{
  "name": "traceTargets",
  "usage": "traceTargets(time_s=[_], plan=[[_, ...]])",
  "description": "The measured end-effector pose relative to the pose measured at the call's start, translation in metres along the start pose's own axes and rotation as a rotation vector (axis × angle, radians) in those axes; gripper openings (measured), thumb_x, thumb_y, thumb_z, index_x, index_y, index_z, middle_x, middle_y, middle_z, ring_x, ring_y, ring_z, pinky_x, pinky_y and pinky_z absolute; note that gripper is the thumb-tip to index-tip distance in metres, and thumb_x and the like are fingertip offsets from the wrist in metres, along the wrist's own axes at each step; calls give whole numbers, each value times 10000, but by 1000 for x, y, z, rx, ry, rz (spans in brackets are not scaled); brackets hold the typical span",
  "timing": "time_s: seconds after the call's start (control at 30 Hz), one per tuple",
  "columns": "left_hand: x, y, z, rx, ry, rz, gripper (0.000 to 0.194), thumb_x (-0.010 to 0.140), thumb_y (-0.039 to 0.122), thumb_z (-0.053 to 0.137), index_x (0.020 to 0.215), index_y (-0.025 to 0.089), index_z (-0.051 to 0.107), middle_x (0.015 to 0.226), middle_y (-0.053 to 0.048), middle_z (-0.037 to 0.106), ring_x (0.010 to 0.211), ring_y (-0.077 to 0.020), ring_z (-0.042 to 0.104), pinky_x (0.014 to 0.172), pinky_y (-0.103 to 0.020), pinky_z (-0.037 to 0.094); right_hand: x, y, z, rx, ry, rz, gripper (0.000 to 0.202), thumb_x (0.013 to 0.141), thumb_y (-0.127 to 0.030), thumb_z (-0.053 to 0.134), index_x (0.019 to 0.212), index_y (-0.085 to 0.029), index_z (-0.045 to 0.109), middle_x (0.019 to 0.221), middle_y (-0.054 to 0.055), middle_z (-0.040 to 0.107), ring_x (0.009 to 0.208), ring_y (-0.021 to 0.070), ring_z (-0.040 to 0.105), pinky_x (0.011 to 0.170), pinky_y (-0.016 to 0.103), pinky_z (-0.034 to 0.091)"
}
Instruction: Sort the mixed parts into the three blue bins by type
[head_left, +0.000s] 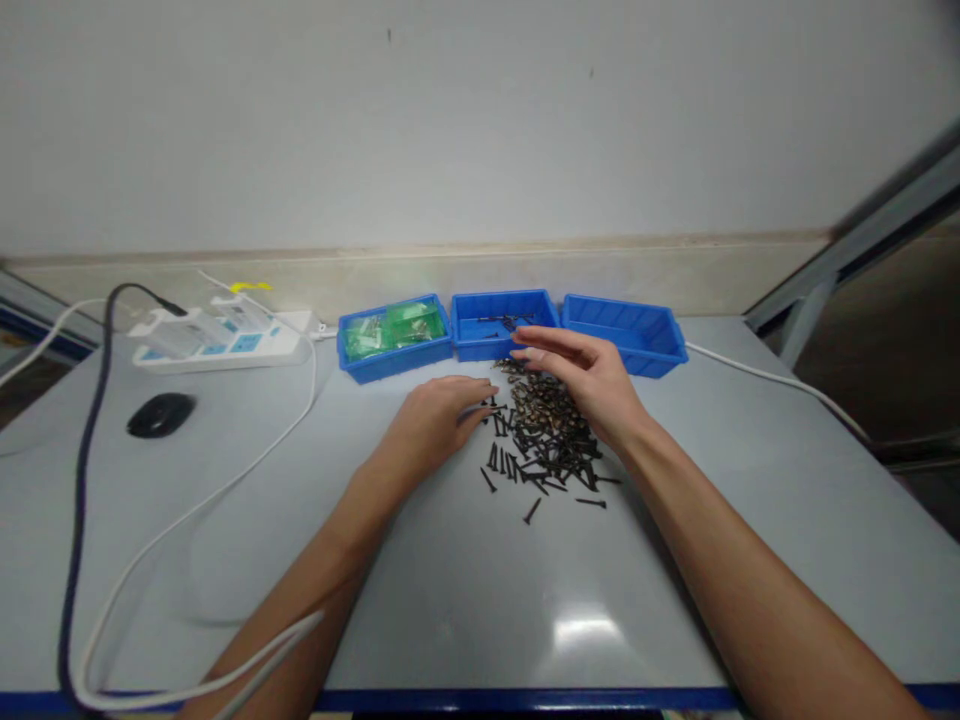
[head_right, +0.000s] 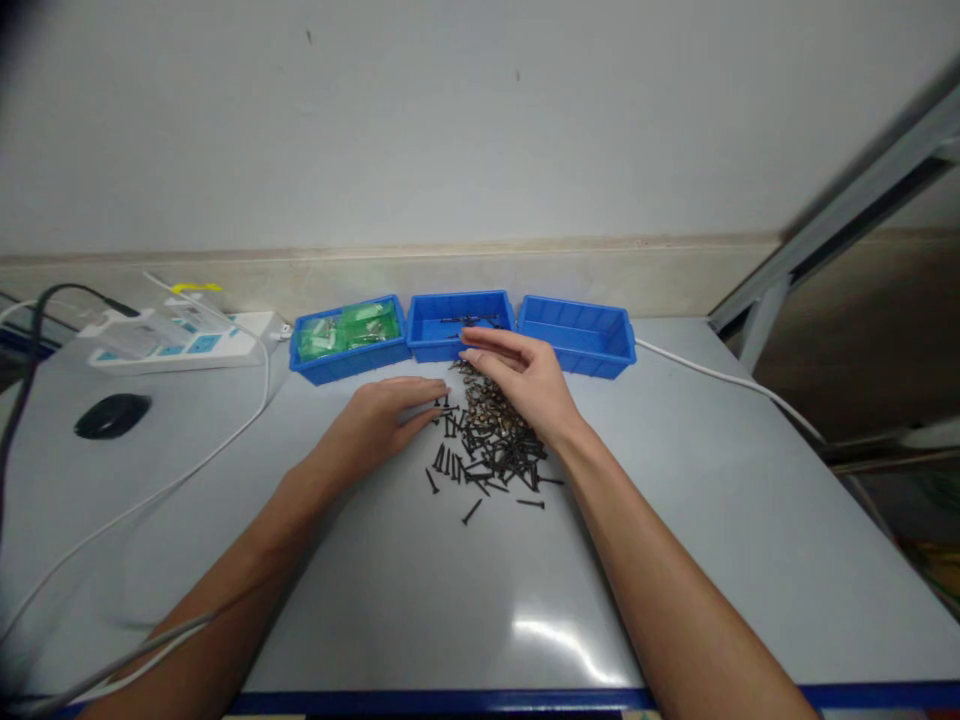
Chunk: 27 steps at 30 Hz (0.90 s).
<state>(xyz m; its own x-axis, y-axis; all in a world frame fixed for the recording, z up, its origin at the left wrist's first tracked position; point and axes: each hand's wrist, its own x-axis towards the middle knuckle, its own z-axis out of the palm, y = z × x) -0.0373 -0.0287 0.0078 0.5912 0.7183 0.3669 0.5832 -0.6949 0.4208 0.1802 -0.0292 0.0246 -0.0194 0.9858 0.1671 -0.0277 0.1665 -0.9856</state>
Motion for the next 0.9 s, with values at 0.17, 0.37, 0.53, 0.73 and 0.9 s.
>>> traceTargets(time_s=[0.17,0.37,0.53,0.73,0.9], plan=[[1,-2,2,169,-71,26,183,929,133,610,990,190,773,1020,-86,796,980,-246,746,908,-383,585,1,0,0,37,23,14,337,752,-338,816,1078,-265,776,1236,58,749,1068,250,731,1041,483,512],[0,1,0,199,-59,44,196,937,138,584,1018,171,759,996,-103,794,933,-254,750,863,-376,587,-1,-3,1,-13,-1,20,284,782,-342,783,1052,-252,773,1127,57,778,972,237,745,975,460,545],[-3,0,2,237,15,29,241,935,132,560,1085,196,737,1002,-85,800,852,-221,764,792,-326,595,0,-3,0,-14,-4,25,253,792,-345,782,1030,-261,775,1087,54,782,923,223,741,934,434,560],[0,8,-2,10,278,-52,208,880,101,601,1012,181,740,972,-51,807,867,-188,775,842,-291,618,-1,-2,-1,-35,-17,21,223,799,-356,774,991,-242,778,1026,58,788,852,203,734,878,401,574],[6,21,-9,-408,364,-277,203,849,123,682,1047,154,709,936,-39,807,876,-173,789,841,-247,648,-1,-2,0,-118,-70,50,206,783,-367,786,930,-222,782,853,57,785,778,210,731,813,404,589]])
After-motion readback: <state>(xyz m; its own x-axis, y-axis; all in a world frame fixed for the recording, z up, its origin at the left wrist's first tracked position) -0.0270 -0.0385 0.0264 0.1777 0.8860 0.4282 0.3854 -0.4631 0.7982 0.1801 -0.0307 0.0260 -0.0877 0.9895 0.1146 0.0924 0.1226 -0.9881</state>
